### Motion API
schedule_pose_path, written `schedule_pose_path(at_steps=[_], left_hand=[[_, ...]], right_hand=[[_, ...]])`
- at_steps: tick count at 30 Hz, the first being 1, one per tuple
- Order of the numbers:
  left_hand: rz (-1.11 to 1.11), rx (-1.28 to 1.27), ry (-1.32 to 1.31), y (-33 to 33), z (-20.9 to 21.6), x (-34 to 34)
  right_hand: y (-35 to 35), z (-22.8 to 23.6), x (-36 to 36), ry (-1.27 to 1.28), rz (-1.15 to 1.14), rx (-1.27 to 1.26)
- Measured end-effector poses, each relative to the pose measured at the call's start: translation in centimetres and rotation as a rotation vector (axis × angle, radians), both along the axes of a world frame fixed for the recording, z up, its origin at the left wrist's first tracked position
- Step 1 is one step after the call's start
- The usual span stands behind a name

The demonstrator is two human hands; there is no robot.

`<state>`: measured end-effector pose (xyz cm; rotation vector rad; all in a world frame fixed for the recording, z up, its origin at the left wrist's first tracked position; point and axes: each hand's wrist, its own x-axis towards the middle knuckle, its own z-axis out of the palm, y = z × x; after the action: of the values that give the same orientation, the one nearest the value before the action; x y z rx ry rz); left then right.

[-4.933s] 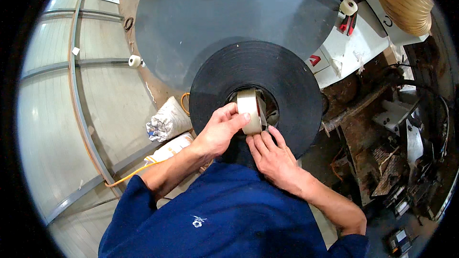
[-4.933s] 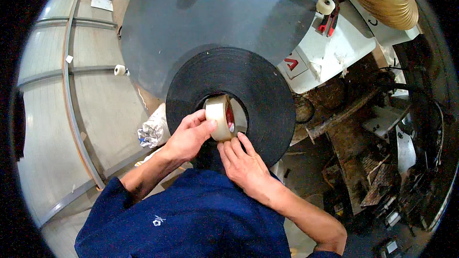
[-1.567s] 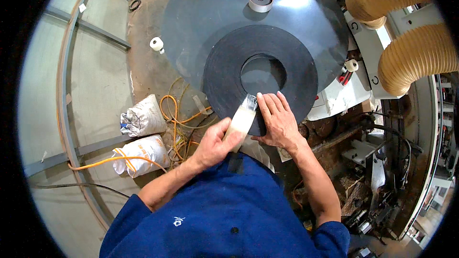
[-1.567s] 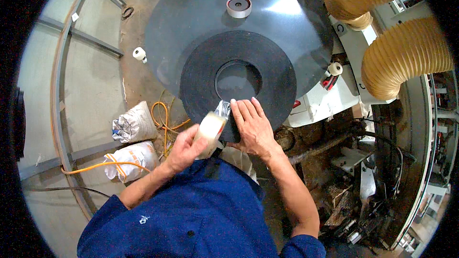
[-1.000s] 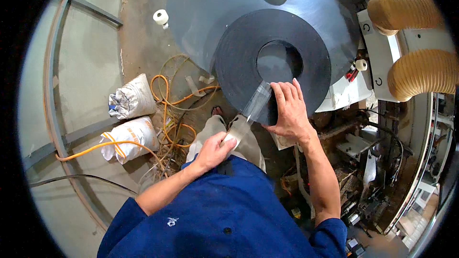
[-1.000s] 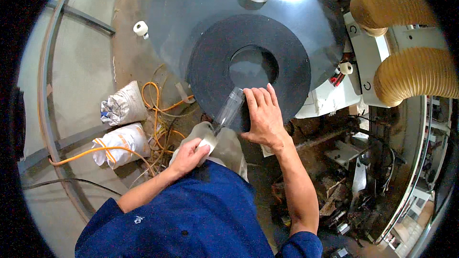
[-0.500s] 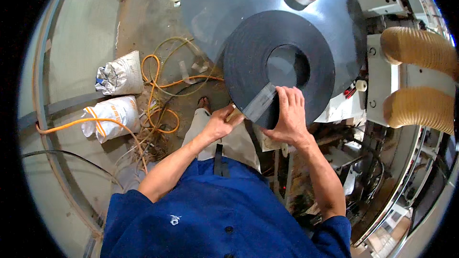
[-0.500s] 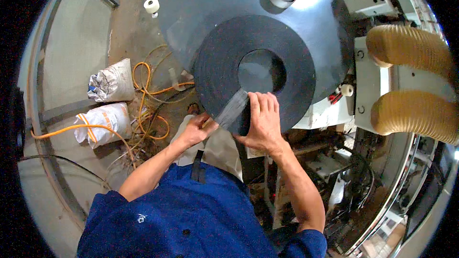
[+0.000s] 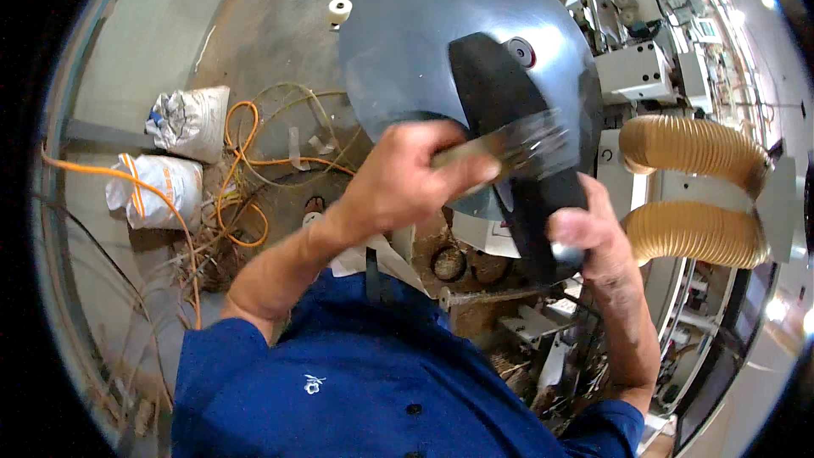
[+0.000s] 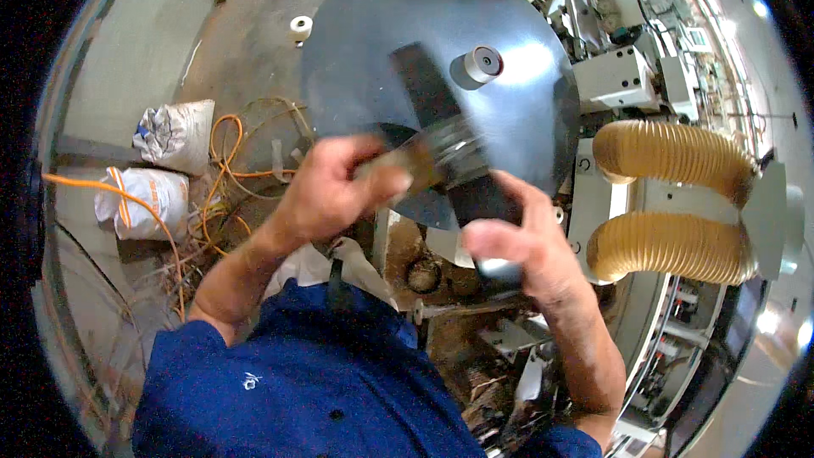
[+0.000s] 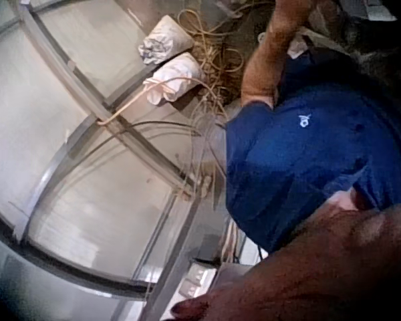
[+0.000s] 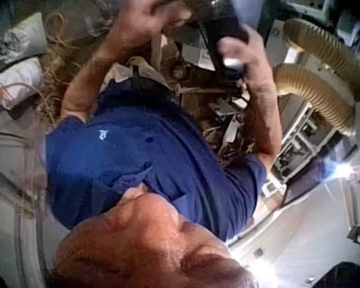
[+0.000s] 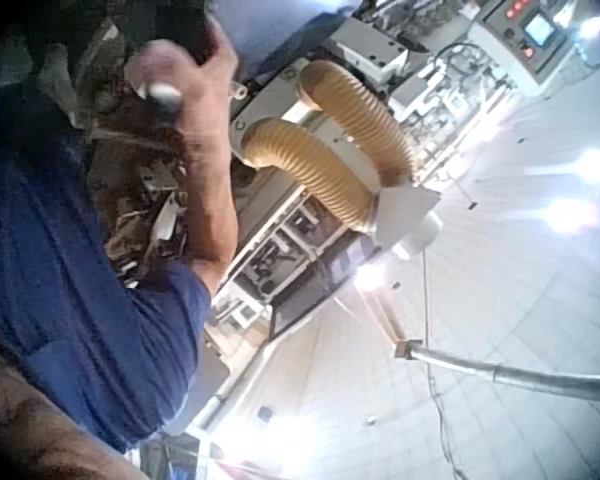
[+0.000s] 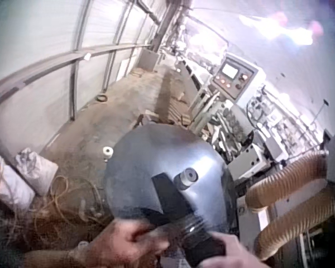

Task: The person prepares a roll of black edge banding by hand on a circular tray, secures the end with tape, and then uses a utility knife to trim excess material.

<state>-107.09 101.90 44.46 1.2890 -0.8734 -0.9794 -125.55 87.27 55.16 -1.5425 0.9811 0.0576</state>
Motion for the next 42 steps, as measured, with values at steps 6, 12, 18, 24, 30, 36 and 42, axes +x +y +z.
schedule_pose_path(at_steps=[6, 12, 18, 24, 30, 36, 42], left_hand=[[-0.208, -0.265, 0.159, -7.3, 0.9, 2.0], [-0.281, -0.158, 0.169, -10.7, -0.1, 0.5], [-0.301, 0.059, 0.263, -10.7, -4.1, -1.8], [-0.265, 0.284, 0.117, -13.1, -2.6, -3.2], [-0.271, 0.194, 0.199, -14.6, -2.7, -3.2], [-0.251, 0.072, 0.115, -15.7, -4.2, -4.9], [-0.354, 0.053, 0.152, -17.5, -4.3, -7.3]], right_hand=[[-4.9, -0.3, -2.1, -0.421, -0.279, 0.298], [-7.2, -1.5, -4.5, -0.485, -0.386, 0.359], [-8.5, -2.0, -5.6, -0.494, -0.312, 0.52], [-10.1, -2.2, -5.8, -0.532, -0.339, 0.47], [-12.5, -3.4, -7.3, -0.596, -0.432, 0.562], [-12.4, -4.3, -8.1, -0.627, -0.516, 0.495], [-11.2, -4.2, -9.5, -0.561, -0.52, 0.49]])
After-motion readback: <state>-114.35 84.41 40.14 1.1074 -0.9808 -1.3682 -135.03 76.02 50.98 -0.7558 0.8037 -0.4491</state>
